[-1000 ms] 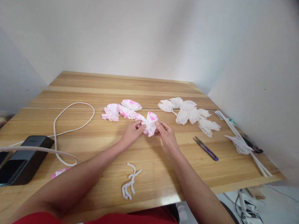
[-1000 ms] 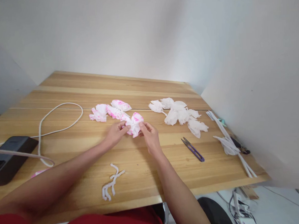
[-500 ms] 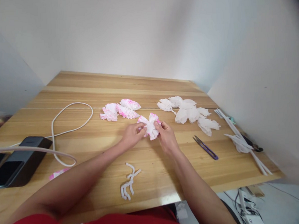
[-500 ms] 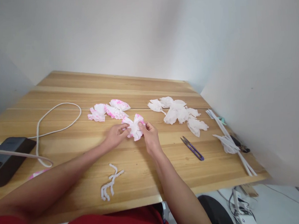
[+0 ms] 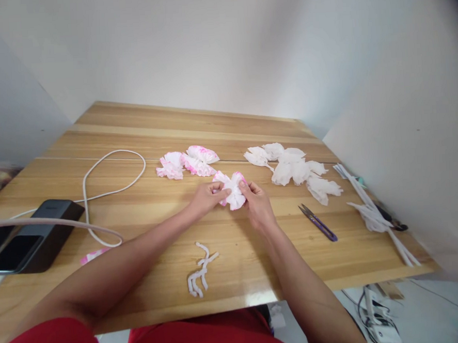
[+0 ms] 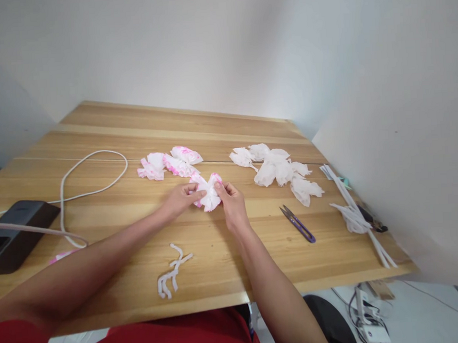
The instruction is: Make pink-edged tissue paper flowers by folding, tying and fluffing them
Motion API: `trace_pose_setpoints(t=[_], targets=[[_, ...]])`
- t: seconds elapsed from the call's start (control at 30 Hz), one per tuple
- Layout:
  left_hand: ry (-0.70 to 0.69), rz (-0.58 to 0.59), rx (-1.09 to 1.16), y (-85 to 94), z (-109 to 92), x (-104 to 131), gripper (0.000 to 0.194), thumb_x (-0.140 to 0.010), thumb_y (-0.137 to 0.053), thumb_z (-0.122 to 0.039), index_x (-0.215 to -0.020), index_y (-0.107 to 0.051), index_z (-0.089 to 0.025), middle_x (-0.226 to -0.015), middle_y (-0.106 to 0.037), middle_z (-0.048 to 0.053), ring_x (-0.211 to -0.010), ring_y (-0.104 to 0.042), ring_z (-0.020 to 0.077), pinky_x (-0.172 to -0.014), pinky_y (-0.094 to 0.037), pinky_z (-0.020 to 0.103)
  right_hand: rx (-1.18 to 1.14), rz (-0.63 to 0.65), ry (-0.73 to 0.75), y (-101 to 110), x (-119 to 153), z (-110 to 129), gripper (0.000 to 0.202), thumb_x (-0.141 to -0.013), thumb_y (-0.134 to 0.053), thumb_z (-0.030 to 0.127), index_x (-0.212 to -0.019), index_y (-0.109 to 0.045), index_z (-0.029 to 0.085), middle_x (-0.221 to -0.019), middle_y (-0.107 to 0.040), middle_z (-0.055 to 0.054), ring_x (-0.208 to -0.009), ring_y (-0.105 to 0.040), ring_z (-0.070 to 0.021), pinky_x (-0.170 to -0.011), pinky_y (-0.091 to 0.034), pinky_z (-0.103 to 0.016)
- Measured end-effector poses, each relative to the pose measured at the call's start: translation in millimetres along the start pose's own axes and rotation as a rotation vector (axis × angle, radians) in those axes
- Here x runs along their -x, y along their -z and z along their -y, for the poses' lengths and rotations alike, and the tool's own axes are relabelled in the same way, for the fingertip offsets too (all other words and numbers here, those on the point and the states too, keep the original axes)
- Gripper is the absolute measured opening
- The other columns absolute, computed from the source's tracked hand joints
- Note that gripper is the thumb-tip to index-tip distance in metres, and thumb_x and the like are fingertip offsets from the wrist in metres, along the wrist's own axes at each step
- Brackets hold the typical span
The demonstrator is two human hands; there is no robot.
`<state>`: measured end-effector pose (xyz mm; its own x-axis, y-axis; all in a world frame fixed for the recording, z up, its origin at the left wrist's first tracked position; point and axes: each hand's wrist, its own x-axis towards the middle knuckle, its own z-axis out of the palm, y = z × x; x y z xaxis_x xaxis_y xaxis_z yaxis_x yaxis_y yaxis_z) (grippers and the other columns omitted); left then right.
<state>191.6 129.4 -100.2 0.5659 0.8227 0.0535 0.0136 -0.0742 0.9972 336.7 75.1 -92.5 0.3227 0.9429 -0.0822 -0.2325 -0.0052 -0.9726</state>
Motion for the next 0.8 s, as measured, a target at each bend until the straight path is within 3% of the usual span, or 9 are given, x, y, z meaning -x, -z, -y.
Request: trace_pose_setpoints(t=[0.2, 0.33, 0.57, 0.67, 0.8], targets=[[-0.076, -0.204, -0.059, 2.6, -3.2, -0.3, 0.033, -0.077, -0.058, -0.041, -0.06, -0.05, -0.015, -0.055, -0.049, -0.002, -0.052, -0.039, 0.0097, -0.051, -0.027, 0.022, 0.182, 0.027, 0.107, -2.9, 3.8, 2.7, 0.037, -0.079, -0.057, 0.055, -0.072, -0.054, 0.019, -0.062, -0.053, 0.002, -0.054, -0.049, -0.0114, -0.052, -0.042, -0.024], [-0.086, -0.226, -0.039, 3.9, -2.3, -2.1, 0.033, -0.074, -0.063, -0.042, -0.06, -0.05, -0.015, -0.054, -0.047, -0.003, -0.053, -0.04, 0.0101, -0.052, -0.029, 0.022, 0.435, 0.055, 0.193, -3.5, 5.1, 1.5, 0.035, -0.078, -0.06, 0.051, -0.069, -0.055, 0.018, -0.06, -0.052, 0.002, -0.054, -0.045, -0.0104, -0.052, -0.037, -0.023], [0.075, -0.195, 0.351, 4.4, -3.0, -3.4, 0.038, -0.074, -0.063, -0.051, -0.069, -0.053, -0.014, -0.066, -0.054, 0.0, -0.062, -0.048, 0.0129, -0.06, -0.038, 0.024, 0.252, 0.087, 0.084, -2.6, 2.7, 1.7, 0.032, -0.077, -0.062, 0.048, -0.068, -0.055, 0.018, -0.06, -0.051, 0.002, -0.055, -0.045, -0.0101, -0.055, -0.039, -0.023], [0.075, -0.166, 0.267, 2.8, -6.3, -1.6, 0.044, -0.076, -0.057, -0.058, -0.069, -0.053, -0.015, -0.067, -0.056, 0.001, -0.066, -0.05, 0.0147, -0.063, -0.039, 0.026, 0.29, 0.08, 0.134, -3.2, 2.8, 1.2, 0.032, -0.077, -0.062, 0.047, -0.067, -0.054, 0.018, -0.059, -0.05, 0.003, -0.054, -0.044, -0.01, -0.054, -0.038, -0.023], [0.013, -0.112, -0.035, 0.5, -8.8, 0.1, 0.042, -0.07, -0.065, -0.054, -0.077, -0.059, -0.013, -0.072, -0.06, 0.002, -0.068, -0.053, 0.0165, -0.062, -0.038, 0.025, 0.349, 0.102, 0.182, -3.2, 2.5, -0.7, 0.031, -0.078, -0.06, 0.047, -0.068, -0.055, 0.018, -0.059, -0.051, 0.003, -0.055, -0.044, -0.0105, -0.055, -0.036, -0.023]])
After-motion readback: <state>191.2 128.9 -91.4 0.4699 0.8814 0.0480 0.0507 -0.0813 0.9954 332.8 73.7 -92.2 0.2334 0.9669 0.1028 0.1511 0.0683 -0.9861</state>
